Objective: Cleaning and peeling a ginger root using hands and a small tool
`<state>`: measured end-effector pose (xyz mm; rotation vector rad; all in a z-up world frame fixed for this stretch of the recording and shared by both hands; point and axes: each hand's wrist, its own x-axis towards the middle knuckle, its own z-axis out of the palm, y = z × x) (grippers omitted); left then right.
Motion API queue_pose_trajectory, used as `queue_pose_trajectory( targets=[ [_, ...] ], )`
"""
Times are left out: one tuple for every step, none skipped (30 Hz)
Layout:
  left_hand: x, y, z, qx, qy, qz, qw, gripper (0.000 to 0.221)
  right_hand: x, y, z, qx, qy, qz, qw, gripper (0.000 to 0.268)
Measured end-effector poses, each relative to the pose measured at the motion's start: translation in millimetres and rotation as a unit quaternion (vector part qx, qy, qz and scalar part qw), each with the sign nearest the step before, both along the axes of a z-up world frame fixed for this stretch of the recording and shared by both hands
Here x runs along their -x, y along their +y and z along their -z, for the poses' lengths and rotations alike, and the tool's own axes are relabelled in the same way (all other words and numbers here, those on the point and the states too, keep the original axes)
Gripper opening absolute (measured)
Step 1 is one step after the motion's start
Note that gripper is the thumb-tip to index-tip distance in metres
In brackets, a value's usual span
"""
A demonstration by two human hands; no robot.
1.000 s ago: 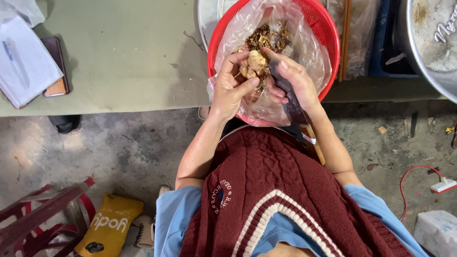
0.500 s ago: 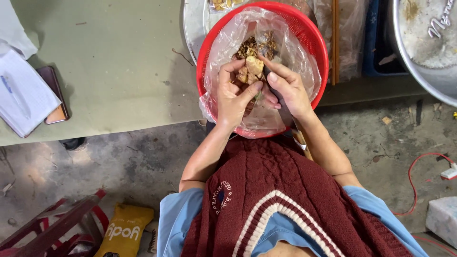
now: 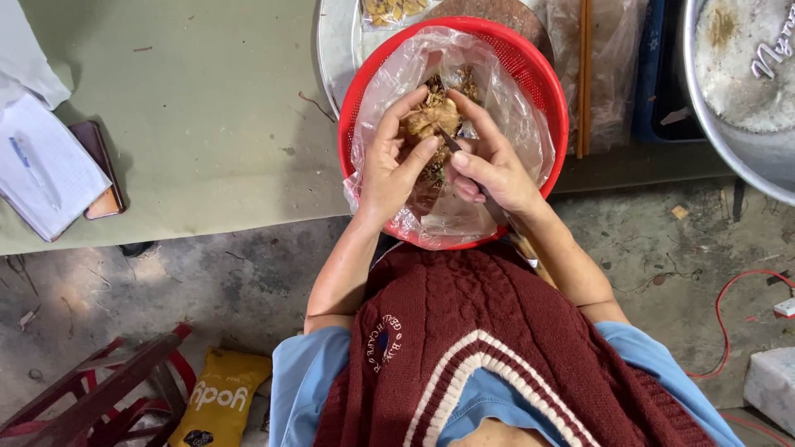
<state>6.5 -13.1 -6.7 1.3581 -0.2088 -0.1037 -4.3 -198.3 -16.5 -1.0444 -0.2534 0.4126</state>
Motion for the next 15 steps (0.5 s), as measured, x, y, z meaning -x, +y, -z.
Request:
queue_pose_trajectory(
  targets=[
    [1.0,0.6,5.1,0.0,0.001,0.0,1.0,0.053,0.0,-2.5,1.9,0.0,0.001,0.0,1.0,0.081],
    [1.7,1.1,10.0,0.001,0.01,-0.01,1.0,0.05,-0.8,-5.1,3.5,0.001,-0.001,-0.006,1.0,0.076],
    [2.7,1.8,14.8,0.002,0.02,-0.019,1.0,0.046,-1.4,-7.5,5.0,0.002,-0.003,-0.013,1.0,0.071],
    [2.6,4.5,14.7,0.002,0.019,-0.02,1.0,0.046,-1.2,-13.6,12.8,0.002,-0.004,-0.014,1.0,0.071],
    [2.7,7.2,14.7,-0.003,0.019,-0.022,1.0,0.046,-1.1,-19.8,20.7,-0.014,0.039,-0.01,0.999,0.063],
    [2.0,9.3,14.7,-0.008,0.018,-0.024,1.0,0.045,-1.6,-26.5,28.2,-0.031,0.081,-0.006,0.996,0.059],
    [1.2,10.1,13.0,-0.007,0.017,-0.025,1.0,0.045,-3.9,-26.3,20.4,-0.03,0.08,-0.007,0.996,0.059],
    [1.5,10.7,11.7,-0.014,0.013,-0.026,0.999,0.045,-4.9,-26.2,13.0,-0.024,0.074,-0.014,0.997,0.061],
    [1.7,11.3,10.5,-0.021,0.008,-0.027,0.999,0.045,-6.0,-26.2,5.7,-0.018,0.068,-0.02,0.997,0.064],
    [1.3,10.1,6.5,-0.021,0.009,-0.027,0.999,0.045,-4.0,-21.8,1.2,-0.018,0.069,-0.021,0.997,0.064],
    [0.8,8.8,2.5,-0.031,0.003,-0.032,0.999,0.046,-2.0,-17.4,-3.4,0.009,0.038,-0.013,0.999,0.068],
    [0.0,7.0,-1.4,-0.041,-0.003,-0.036,0.999,0.046,0.0,-13.6,-7.9,0.037,0.006,-0.005,0.999,0.075],
    [-0.8,7.6,-6.7,-0.04,-0.003,-0.035,0.999,0.046,0.6,-10.4,-7.1,0.038,0.006,-0.004,0.999,0.075],
    [-1.5,8.7,-12.3,-0.048,-0.005,-0.03,0.998,0.046,1.4,-6.6,-6.2,0.034,-0.006,-0.007,0.999,0.075],
    [-2.2,10.0,-18.0,-0.056,-0.008,-0.025,0.998,0.047,2.1,-2.7,-5.4,0.029,-0.018,-0.01,0.999,0.075]
  ],
)
